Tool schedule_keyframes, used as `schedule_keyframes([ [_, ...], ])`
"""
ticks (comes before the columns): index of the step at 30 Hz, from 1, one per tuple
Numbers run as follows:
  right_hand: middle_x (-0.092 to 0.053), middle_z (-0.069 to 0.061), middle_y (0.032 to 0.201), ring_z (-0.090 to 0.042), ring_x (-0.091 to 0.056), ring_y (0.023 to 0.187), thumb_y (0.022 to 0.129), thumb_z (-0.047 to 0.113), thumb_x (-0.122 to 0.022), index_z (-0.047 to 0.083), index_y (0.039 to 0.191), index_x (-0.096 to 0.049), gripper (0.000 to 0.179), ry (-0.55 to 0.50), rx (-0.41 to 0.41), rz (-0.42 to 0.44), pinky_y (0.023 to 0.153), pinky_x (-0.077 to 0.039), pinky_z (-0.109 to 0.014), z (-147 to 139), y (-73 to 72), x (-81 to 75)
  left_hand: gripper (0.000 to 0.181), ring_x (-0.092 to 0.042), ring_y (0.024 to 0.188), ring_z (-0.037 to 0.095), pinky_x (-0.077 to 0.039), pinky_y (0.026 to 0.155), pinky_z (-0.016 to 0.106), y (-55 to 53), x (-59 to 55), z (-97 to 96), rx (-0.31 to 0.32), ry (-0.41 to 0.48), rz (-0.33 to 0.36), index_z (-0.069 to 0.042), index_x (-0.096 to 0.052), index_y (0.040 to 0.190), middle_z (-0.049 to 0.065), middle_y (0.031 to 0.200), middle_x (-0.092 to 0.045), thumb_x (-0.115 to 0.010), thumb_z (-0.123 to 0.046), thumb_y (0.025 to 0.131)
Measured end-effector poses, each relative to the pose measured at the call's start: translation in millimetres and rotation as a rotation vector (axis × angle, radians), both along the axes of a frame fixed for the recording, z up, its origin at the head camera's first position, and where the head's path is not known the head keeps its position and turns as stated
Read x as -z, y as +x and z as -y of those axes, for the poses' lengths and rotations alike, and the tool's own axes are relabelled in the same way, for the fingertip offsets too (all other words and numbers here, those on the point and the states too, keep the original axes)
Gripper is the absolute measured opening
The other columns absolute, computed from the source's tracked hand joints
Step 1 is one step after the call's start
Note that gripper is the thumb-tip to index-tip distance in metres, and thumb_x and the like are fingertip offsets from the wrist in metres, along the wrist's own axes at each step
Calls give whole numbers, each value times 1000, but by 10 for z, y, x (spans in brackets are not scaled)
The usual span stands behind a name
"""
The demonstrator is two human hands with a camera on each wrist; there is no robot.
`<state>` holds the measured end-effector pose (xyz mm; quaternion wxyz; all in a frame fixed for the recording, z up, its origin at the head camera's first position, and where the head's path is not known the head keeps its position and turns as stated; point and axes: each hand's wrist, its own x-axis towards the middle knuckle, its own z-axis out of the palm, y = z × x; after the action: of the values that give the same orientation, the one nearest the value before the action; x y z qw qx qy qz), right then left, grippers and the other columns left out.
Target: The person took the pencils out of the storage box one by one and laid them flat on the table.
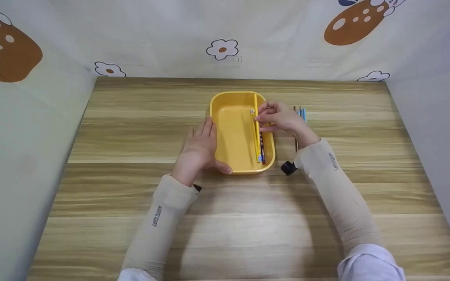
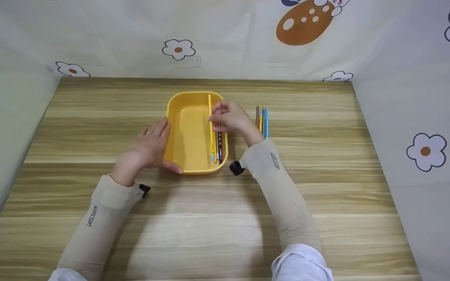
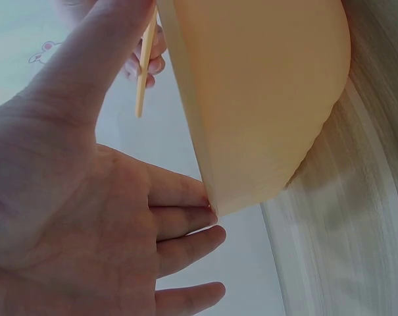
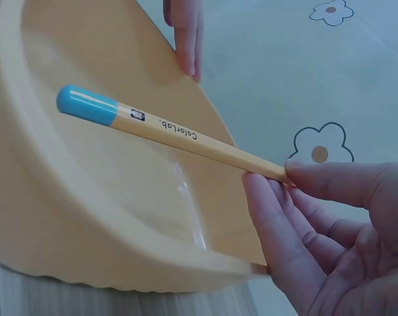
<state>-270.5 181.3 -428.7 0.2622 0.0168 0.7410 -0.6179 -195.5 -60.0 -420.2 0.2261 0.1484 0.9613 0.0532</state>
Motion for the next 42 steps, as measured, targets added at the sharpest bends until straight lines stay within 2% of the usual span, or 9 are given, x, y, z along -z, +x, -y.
schedule_keyframes([
  [8,-58,-6,89,-16,-64,72,89,3,-62,-1,111,-49,26,-8,51,28,68,-58,-29,-126,19,-23,141,-3,146,30,-10,117,50,15,2,-6,-2,2,-15,0,-1,150,17,158,5,-71,-75,54],
  [15,-63,-9,86,-18,-66,69,87,0,-62,-2,108,-49,25,-73,82,18,66,-58,-30,-235,37,-39,143,-2,146,29,-11,116,53,-3,11,-6,5,-18,-3,1,0,150,17,158,5,-72,-76,52],
  [22,-63,-6,87,-17,-67,73,88,2,-62,-2,111,-48,27,-70,104,40,78,-56,-36,-343,22,-46,142,-2,146,29,-11,116,53,3,12,-6,-3,-10,-6,1,-1,150,17,158,5,-72,-75,53],
  [25,-64,-8,90,-17,-67,75,88,2,-62,0,107,-49,23,-94,116,43,79,-56,-36,-398,16,-54,142,-3,146,29,-10,116,52,8,9,-7,-10,-6,-10,0,-1,150,16,158,5,-72,-75,53],
  [30,-67,-9,88,-17,-67,75,89,-1,-60,0,103,-49,17,-181,158,31,71,-58,-31,-494,17,-83,141,-3,146,30,-11,116,52,4,12,-14,-10,-7,-11,0,0,150,16,158,4,-72,-75,54],
  [34,-66,-9,88,-18,-67,76,89,0,-60,0,105,-50,19,-233,197,22,71,-58,-30,-573,21,-106,141,-2,146,30,-10,116,53,4,11,-12,-14,-3,-3,0,0,150,17,158,4,-72,-74,54],
  [39,-65,-8,91,-17,-66,78,88,3,-63,2,107,-50,24,-227,215,9,74,-57,-30,-699,32,-107,140,-1,146,29,-8,117,51,9,4,-4,-26,19,4,-1,0,150,16,158,5,-73,-73,55],
  [42,-65,-8,92,-17,-65,79,87,3,-64,2,108,-50,25,-244,220,12,74,-57,-30,-782,51,-102,141,-2,146,29,-9,117,51,10,2,-1,-11,18,-4,0,-1,150,17,158,4,-73,-74,54],
])
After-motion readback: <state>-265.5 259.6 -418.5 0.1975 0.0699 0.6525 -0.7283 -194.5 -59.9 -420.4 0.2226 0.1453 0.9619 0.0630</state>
